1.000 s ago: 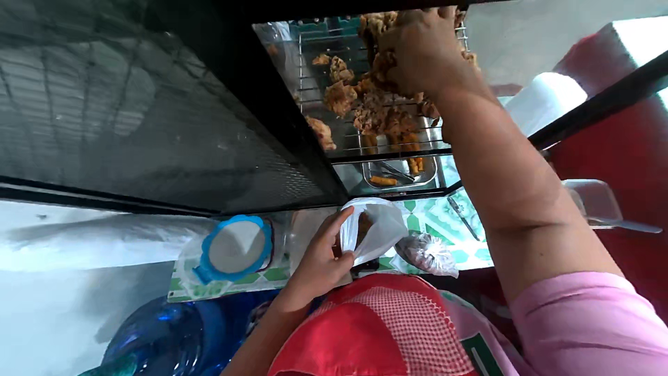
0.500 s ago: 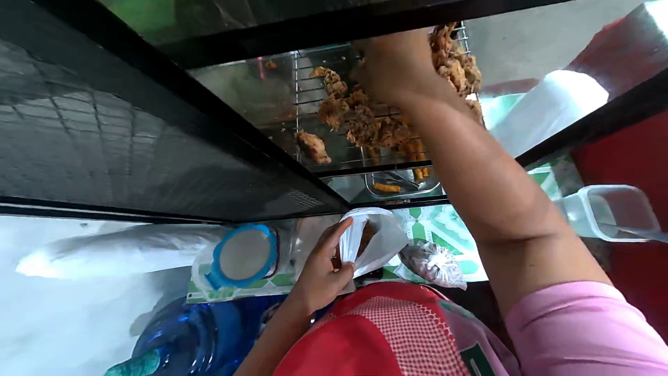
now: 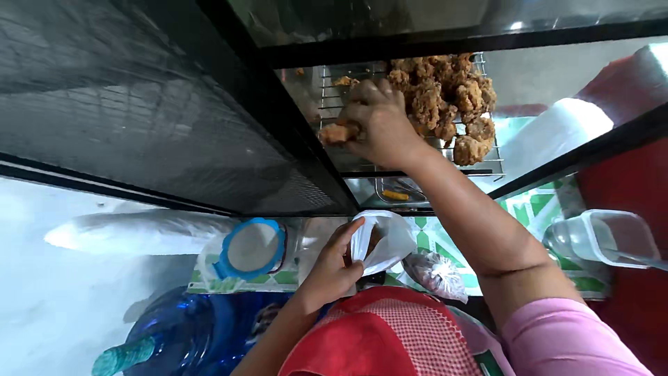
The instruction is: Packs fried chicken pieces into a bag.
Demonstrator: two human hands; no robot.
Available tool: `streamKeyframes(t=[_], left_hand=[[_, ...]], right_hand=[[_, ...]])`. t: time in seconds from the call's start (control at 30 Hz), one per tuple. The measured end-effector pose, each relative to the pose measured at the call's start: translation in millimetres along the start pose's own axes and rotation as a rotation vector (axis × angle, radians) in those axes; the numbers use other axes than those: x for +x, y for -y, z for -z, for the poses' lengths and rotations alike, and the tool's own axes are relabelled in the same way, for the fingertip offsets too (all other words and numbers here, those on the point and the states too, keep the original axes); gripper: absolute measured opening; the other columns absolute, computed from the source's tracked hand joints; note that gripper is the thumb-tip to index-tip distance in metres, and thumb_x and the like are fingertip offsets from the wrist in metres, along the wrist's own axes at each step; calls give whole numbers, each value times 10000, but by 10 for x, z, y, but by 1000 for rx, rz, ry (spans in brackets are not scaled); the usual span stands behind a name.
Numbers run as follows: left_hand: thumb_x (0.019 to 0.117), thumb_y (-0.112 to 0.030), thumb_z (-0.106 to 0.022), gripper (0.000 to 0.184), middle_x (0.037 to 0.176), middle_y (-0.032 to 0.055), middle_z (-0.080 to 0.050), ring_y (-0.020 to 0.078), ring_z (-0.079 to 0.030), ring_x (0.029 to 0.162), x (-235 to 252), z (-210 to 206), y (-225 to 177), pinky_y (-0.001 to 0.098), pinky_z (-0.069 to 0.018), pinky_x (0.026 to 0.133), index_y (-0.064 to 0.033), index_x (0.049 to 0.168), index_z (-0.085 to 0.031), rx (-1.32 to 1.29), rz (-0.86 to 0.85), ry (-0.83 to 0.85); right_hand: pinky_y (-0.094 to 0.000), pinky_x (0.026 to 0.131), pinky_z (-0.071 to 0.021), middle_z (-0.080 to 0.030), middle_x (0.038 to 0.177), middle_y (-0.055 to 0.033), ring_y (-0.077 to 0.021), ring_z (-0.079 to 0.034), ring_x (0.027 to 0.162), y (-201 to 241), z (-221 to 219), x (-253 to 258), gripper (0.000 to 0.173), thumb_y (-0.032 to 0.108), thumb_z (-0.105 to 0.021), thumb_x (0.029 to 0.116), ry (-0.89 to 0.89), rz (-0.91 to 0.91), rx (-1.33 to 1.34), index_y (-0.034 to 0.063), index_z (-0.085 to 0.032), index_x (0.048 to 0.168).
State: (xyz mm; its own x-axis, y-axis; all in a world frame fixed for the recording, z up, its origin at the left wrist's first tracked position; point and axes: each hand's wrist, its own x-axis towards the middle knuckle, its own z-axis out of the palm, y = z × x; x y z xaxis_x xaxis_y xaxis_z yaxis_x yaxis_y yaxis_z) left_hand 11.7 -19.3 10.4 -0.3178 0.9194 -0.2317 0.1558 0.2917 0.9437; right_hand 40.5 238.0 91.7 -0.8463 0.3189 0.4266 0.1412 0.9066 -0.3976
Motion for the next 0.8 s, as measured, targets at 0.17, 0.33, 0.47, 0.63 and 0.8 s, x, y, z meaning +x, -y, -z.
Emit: streamKeyframes(t=[0.17, 0.33, 0.47, 0.63, 0.8], left_hand=[[793, 31, -627, 795, 1537, 157, -425, 161, -627, 1186, 20, 17, 12, 306, -598, 878, -87, 1550, -412, 19, -39, 22], [795, 16, -624, 787, 1529, 159, -429, 167, -612, 1209, 34, -1, -23, 312, -589, 902, -89, 1547, -417, 58, -37, 55], [792, 23, -635, 794, 1528, 153, -437, 163, -620, 1206, 31, -11, 2, 311, -594, 906, -84, 1547, -413, 53, -64, 48], [787, 15, -636, 807, 1546, 165, -414, 164, -630, 1181, 6, 1, -11, 308, -596, 870, -102, 1553, -411, 58, -34, 20], [788, 6, -629, 798, 1549, 162, -411, 168, -620, 1199, 28, -26, -3, 309, -595, 876, -101, 1550, -417, 70, -30, 38]], right_hand=[[-604, 1006, -452, -650, 1254, -180, -410, -559, 1220, -182, 67, -437, 223, 156, -817, 810, -308, 105, 158, 138, -773, 1027], [-454, 1051, -441, -621, 1215, -169, -314, -534, 1219, -195, 104, -697, 188, 115, -812, 800, -402, 95, 305, 124, -785, 986], [-522, 1034, -436, -640, 1202, -159, -340, -551, 1195, -148, 43, -789, 228, 213, -860, 782, -417, 83, 256, 129, -781, 978], [-579, 935, -466, -671, 1201, -122, -377, -585, 1157, -90, -108, -784, 290, 287, -840, 754, -325, -55, -98, 118, -759, 976], [-602, 951, -445, -688, 1181, -143, -384, -611, 1143, -10, -276, -539, 284, 351, -777, 836, -297, -69, -354, 113, -775, 992]])
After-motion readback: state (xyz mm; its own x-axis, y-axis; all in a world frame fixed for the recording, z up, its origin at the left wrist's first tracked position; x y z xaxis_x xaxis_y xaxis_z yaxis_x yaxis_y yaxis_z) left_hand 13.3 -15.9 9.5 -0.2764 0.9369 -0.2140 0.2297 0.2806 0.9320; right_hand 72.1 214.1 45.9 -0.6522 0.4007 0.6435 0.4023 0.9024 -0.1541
